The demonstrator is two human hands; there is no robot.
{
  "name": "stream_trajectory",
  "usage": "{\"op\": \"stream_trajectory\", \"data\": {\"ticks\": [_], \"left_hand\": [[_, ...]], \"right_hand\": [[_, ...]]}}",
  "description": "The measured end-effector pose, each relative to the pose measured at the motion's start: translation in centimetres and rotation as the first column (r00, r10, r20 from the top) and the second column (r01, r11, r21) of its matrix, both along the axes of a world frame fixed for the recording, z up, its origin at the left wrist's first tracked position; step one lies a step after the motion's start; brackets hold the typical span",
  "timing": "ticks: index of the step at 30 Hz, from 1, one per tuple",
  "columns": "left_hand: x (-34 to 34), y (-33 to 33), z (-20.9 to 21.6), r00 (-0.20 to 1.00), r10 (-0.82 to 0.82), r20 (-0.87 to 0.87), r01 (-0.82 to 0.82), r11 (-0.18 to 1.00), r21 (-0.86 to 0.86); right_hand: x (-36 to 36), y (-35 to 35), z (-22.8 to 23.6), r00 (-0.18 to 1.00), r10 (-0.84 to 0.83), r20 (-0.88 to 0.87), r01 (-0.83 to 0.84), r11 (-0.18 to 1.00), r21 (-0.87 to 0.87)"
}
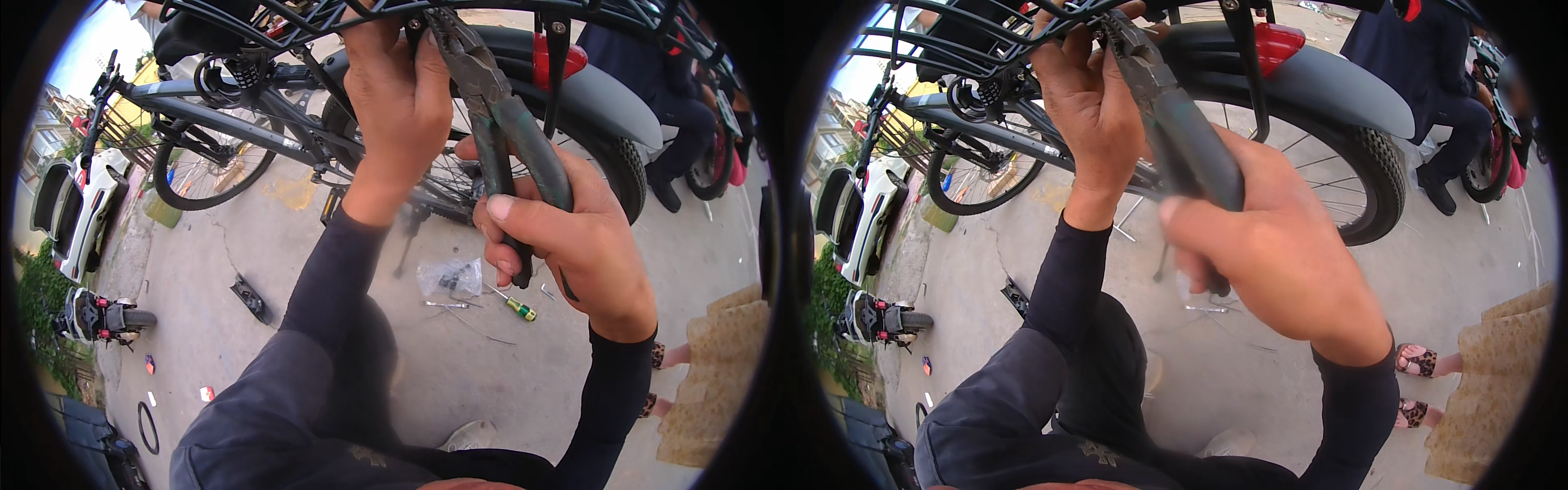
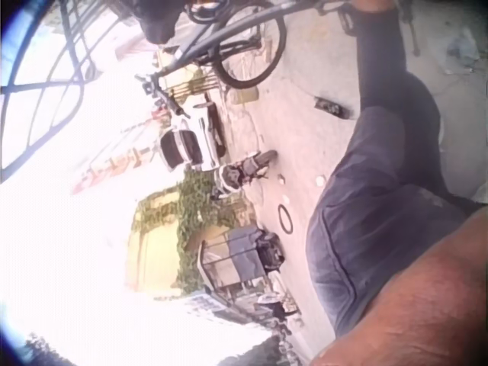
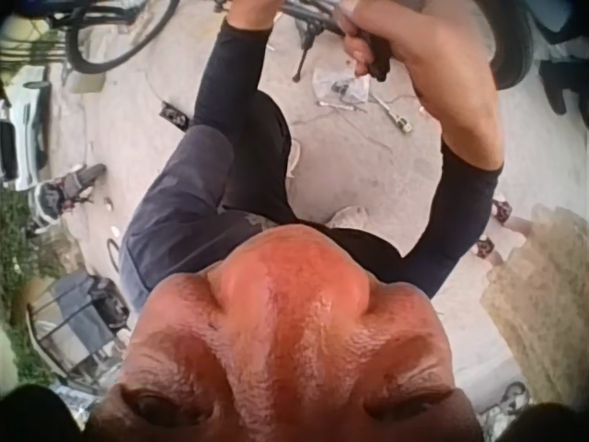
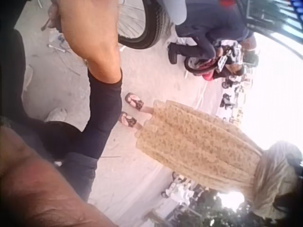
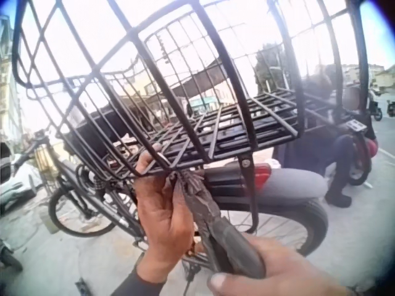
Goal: The person assembles a bicycle by attaching a rear cargo rack and securing it with zip ties. They use pliers to cut and tighten the ties, then use a screwdriver to fasten bolts. The work is performed outdoors on a paved area with other bicycles and tools nearby.
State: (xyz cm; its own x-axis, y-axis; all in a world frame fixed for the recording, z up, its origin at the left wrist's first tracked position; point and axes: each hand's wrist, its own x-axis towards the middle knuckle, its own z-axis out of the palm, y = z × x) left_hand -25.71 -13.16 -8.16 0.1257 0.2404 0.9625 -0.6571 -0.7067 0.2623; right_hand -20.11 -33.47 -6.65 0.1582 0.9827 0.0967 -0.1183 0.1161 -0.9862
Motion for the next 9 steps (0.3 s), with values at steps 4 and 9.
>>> {"op": "stream_trajectory", "data": {"ticks": [4,9], "left_hand": [[0.2,0.6,-0.2,1.000,-0.017,0.012,0.017,0.999,-0.033],[-0.1,0.7,0.2,1.000,-0.021,-0.008,0.021,1.000,0.004]], "right_hand": [[-0.2,0.4,-0.5,0.991,-0.035,0.128,0.033,0.999,0.012],[2.0,1.0,-1.1,0.969,0.013,0.246,-0.028,0.998,0.056]]}}
